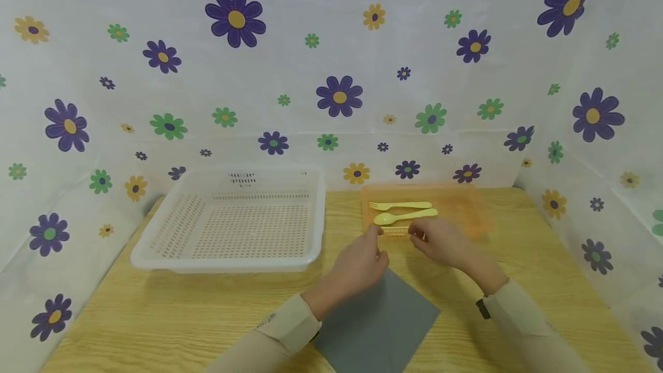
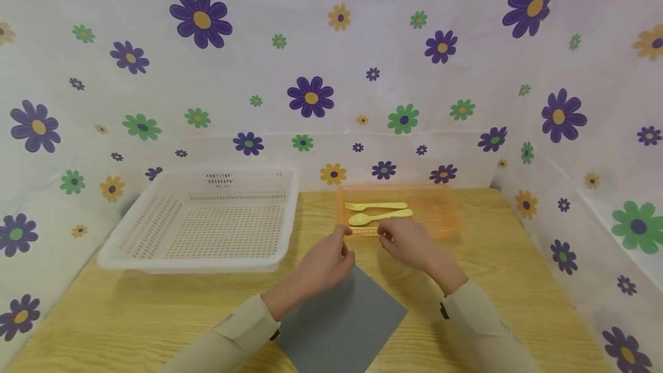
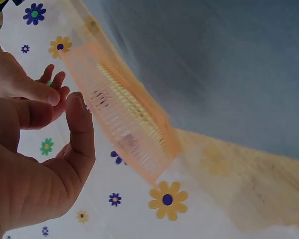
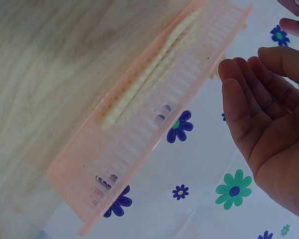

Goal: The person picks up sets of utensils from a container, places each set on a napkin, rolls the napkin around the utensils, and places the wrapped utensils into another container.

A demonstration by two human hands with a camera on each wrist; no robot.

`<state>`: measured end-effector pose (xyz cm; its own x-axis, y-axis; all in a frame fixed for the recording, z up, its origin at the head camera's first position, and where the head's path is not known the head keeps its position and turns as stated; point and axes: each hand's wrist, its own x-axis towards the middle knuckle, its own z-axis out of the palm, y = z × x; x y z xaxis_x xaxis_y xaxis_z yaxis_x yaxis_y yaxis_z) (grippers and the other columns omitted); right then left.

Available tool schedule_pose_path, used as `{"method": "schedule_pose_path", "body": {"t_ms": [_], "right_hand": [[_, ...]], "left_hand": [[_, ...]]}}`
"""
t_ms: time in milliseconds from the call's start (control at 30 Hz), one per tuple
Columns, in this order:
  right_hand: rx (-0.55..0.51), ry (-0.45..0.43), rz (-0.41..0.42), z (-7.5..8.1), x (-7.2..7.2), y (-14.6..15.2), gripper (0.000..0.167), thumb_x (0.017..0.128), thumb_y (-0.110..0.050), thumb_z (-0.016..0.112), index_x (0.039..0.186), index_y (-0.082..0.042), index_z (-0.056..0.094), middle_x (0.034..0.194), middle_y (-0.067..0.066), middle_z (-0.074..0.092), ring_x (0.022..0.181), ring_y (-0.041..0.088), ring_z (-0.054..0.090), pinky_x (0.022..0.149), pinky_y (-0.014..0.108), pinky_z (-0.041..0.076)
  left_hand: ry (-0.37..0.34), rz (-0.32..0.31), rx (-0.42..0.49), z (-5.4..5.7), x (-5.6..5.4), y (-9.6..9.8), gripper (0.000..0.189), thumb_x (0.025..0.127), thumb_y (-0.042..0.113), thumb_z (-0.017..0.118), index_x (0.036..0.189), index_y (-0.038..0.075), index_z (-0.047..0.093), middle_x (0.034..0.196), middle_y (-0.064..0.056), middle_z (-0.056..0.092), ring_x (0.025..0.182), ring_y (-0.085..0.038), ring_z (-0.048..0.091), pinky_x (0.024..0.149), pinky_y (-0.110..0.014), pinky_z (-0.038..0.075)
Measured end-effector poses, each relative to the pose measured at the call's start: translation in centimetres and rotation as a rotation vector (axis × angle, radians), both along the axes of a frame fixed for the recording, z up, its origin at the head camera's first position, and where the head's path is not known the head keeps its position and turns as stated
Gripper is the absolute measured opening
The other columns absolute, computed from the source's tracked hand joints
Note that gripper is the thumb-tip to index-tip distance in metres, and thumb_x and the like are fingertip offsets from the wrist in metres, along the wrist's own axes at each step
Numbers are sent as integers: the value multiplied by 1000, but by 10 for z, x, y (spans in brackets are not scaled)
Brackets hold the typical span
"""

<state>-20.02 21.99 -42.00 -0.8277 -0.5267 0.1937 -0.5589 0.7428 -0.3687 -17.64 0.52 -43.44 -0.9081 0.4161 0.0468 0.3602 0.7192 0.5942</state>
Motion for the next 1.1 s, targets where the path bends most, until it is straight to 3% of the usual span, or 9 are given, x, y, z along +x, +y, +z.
{"method": "schedule_pose_path", "body": {"t_ms": [233, 367, 600, 733, 933, 1100], "right_hand": [[91, -3, -63, 9, -26, 6, 8, 90, -4, 64, 96, -1, 69, 88, 7, 69, 80, 21, 66, 73, 39, 56], [132, -23, -86, 12, -42, 7, 9, 91, -4, 61, 96, 0, 67, 89, 11, 68, 81, 25, 65, 73, 41, 55], [181, -87, -120, 13, -66, 9, 20, 93, -4, 57, 109, 6, 65, 107, 21, 67, 97, 35, 66, 83, 47, 55], [224, -133, -161, 8, -78, 10, 26, 94, -5, 57, 116, 7, 63, 115, 24, 65, 104, 39, 64, 88, 49, 53], [256, -208, -229, -7, -92, 9, 33, 96, -9, 57, 126, 6, 59, 123, 25, 61, 112, 41, 60, 95, 52, 50], [273, -238, -260, -17, -99, 8, 34, 99, -9, 55, 130, 5, 58, 128, 26, 59, 118, 42, 58, 99, 54, 47]], "left_hand": [[-111, 111, 185, -10, -28, 6, 54, 92, 12, 50, 140, -3, 33, 53, 7, 38, 40, -7, 29, 39, -23, 24], [-157, 151, 261, -11, -40, 6, 51, 94, 16, 48, 138, -4, 33, 54, 5, 38, 41, -8, 29, 40, -24, 26], [-82, 300, 151, -12, -52, 4, 41, 97, 24, 50, 129, 1, 37, 63, -2, 47, 48, -15, 41, 42, -30, 32], [-106, 364, 88, -11, -59, 3, 48, 100, 27, 47, 137, 0, 32, 68, -8, 55, 51, -20, 48, 43, -33, 35], [-189, 349, 86, -11, -66, 3, 50, 101, 22, 42, 140, -8, 33, 87, -19, 62, 65, -27, 56, 54, -38, 43], [-157, 317, 139, -12, -67, 3, 38, 96, 12, 45, 127, -9, 47, 98, -24, 65, 71, -26, 56, 60, -37, 46]]}}
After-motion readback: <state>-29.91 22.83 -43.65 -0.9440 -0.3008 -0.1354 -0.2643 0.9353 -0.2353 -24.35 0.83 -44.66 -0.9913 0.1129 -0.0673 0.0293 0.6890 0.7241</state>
